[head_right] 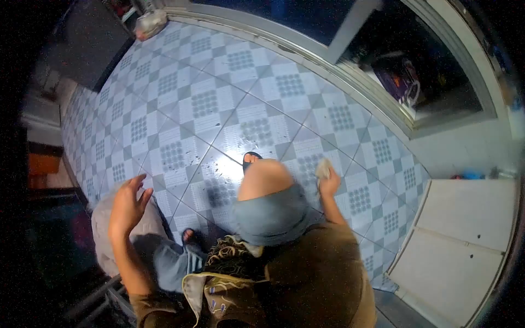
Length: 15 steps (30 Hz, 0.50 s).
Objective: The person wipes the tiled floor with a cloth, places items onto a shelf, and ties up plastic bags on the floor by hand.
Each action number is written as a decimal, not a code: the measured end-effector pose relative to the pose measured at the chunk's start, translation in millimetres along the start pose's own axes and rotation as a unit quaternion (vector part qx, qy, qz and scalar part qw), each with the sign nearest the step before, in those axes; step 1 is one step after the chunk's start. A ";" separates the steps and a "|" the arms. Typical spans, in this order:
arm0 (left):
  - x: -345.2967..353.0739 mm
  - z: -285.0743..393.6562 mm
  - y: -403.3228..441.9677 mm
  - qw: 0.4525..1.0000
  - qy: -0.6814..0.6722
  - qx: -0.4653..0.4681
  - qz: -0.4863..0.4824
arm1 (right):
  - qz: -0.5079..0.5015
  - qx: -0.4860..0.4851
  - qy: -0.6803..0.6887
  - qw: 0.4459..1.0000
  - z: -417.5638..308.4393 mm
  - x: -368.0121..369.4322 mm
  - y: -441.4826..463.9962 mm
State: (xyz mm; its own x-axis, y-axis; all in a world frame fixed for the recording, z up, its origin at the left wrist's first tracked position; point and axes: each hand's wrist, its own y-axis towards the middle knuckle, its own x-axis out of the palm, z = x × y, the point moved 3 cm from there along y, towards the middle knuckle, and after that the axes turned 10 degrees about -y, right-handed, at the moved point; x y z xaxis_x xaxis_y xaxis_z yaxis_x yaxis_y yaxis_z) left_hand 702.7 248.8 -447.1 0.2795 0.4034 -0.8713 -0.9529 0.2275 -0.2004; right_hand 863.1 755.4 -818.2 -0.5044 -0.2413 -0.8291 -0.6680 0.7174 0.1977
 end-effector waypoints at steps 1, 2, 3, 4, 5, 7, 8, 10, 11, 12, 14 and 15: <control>-4.6 14.9 -5.2 1.000 0.007 0.010 -0.007 | 0.015 0.121 0.023 0.992 54.6 8.8 -33.9; -11.6 28.0 -8.6 1.000 0.013 0.009 -0.006 | 0.020 0.245 -0.016 0.969 78.5 -2.4 -71.3; -13.6 36.7 -10.4 1.000 0.017 0.009 -0.005 | 0.025 0.364 -0.055 0.930 91.9 -8.7 -100.4; -11.4 38.4 -10.6 0.999 0.021 0.020 -0.013 | 0.030 0.376 -0.056 0.925 90.4 -8.3 -111.3; -12.2 36.5 -8.6 0.999 0.033 0.028 -0.012 | 0.052 0.430 -0.136 0.891 85.9 -8.7 -122.6; -9.8 35.0 4.8 0.998 0.047 0.044 -0.018 | 0.073 0.490 -0.216 0.842 72.4 4.1 -129.6; -7.4 31.5 14.6 0.999 0.043 0.028 -0.018 | 0.045 0.530 -0.290 0.796 65.9 20.4 -117.9; -1.2 27.1 37.2 0.998 0.059 0.016 -0.004 | -0.027 0.531 -0.407 0.743 41.4 52.5 -84.5; 2.6 26.7 44.9 0.998 0.057 0.016 -0.011 | -0.070 0.495 -0.453 0.738 21.1 68.3 -69.7; 4.0 27.1 51.3 0.999 0.048 0.012 -0.010 | -0.062 0.414 -0.527 0.740 -5.8 93.7 -62.8; 1.8 34.4 60.5 0.999 0.001 -0.005 -0.036 | -0.055 0.318 -0.597 0.735 -55.5 156.7 -41.0; -0.3 40.7 62.3 0.999 -0.001 -0.017 -0.038 | 0.079 0.280 -0.476 0.830 -79.5 185.1 -25.1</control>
State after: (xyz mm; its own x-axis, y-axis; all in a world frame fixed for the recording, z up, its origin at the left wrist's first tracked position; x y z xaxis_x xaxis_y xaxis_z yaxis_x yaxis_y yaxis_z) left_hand 648.0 299.0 -441.1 0.3517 0.3880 -0.8519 -0.9323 0.2273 -0.2814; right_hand 743.0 640.8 -935.1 0.2779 0.3192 -0.9060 -0.1422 0.9465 0.2898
